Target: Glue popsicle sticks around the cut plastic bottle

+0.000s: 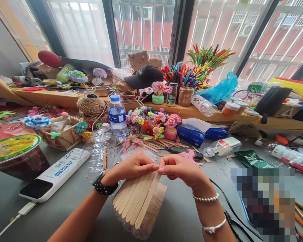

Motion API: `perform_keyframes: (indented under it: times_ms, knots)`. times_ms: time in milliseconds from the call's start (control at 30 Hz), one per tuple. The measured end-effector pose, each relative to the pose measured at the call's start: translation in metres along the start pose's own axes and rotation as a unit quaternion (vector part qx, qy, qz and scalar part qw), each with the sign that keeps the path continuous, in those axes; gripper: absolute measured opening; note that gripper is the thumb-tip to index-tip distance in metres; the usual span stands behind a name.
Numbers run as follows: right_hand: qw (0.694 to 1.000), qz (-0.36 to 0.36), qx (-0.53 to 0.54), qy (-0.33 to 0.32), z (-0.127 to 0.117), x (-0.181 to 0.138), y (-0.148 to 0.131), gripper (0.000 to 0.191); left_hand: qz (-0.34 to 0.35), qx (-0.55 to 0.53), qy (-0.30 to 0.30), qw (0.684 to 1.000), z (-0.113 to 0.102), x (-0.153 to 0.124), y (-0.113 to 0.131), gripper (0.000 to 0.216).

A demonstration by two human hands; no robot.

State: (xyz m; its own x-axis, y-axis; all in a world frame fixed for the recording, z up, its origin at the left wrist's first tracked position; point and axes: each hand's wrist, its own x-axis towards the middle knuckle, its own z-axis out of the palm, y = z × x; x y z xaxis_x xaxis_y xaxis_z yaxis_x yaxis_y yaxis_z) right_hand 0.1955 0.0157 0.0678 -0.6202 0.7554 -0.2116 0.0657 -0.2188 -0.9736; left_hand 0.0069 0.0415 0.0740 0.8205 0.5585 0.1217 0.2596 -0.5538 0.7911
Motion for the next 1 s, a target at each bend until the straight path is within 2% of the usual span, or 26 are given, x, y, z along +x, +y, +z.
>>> perform_keyframes:
  times_ms: [1000]
  knots:
    - [1.0, -0.001, -0.018, 0.011, 0.0002, 0.0015, 0.0003, 0.024, -0.011, -0.01, -0.003, 1.0, -0.0007, 0.0005, 0.0009, 0.044]
